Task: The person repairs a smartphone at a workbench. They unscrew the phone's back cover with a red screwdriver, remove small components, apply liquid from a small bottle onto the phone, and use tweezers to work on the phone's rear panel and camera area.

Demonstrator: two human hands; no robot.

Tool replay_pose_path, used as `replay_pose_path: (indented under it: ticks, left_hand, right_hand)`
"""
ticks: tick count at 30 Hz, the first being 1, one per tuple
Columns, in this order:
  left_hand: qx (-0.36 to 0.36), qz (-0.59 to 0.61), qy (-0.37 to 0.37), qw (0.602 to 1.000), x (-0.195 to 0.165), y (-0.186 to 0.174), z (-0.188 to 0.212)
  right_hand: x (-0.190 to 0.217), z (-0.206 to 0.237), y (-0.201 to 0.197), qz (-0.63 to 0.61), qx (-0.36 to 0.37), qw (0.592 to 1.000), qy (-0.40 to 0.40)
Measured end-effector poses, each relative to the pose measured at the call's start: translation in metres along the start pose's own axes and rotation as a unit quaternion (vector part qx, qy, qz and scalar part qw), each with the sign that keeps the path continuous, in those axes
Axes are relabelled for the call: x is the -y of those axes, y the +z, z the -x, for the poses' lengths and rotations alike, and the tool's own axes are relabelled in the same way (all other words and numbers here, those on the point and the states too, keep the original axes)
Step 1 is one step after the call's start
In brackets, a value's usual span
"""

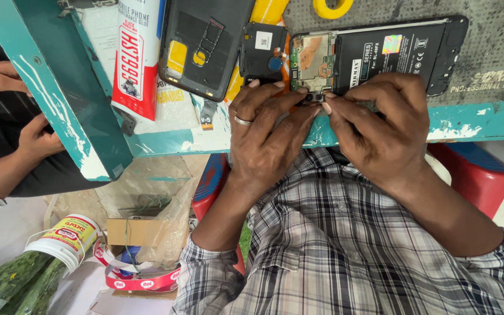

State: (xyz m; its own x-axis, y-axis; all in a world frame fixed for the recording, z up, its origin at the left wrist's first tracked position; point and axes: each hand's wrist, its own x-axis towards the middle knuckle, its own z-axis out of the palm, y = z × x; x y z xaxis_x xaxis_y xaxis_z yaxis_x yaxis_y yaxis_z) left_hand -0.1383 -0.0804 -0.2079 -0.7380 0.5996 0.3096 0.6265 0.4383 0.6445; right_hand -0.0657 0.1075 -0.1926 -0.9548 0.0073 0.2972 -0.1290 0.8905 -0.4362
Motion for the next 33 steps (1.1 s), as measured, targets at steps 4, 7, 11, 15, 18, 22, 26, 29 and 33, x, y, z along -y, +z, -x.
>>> replay_pose_path:
  ticks: [4, 7, 11, 15, 18, 22, 26, 29, 33]
  left_hand:
    - [0.001, -0.001, -0.002, 1.0, 0.0, -0.001, 0.002]
    - [0.001, -0.002, -0.002, 1.0, 0.0, -0.002, 0.004]
    - [0.0, -0.009, -0.008, 1.0, -0.002, -0.001, 0.006]
    - [-0.011, -0.021, -0.019, 1.0, -0.007, 0.0, 0.01]
    - [-0.021, -0.011, -0.043, 0.999, -0.013, 0.001, 0.011]
    - [-0.034, -0.04, -0.075, 0.996, -0.027, 0.003, 0.01]
    - [-0.032, -0.032, -0.114, 0.992, -0.038, 0.001, 0.01]
    - [-0.023, -0.028, -0.131, 0.991, -0.045, 0.002, 0.011]
    - [-0.02, -0.028, -0.139, 0.99, -0.054, 0.002, 0.014]
  right_hand:
    - [0.01, -0.011, -0.006, -0.028, 0.002, 0.999, 0.04]
    - [0.012, -0.016, -0.01, -0.072, 0.01, 0.994, 0.076]
    - [0.006, -0.017, -0.016, -0.092, 0.041, 0.993, 0.06]
    - [0.002, -0.012, -0.019, -0.074, 0.041, 0.996, 0.015]
    - [0.0, -0.008, -0.024, -0.029, 0.04, 0.998, -0.032]
    - [-0.003, -0.006, -0.033, -0.027, 0.047, 0.997, -0.057]
    - [-0.006, -0.004, -0.039, -0.048, 0.052, 0.996, -0.05]
    - [-0.01, -0.003, -0.043, -0.042, 0.067, 0.995, -0.062]
    - [-0.011, -0.004, -0.053, -0.007, 0.084, 0.99, -0.11]
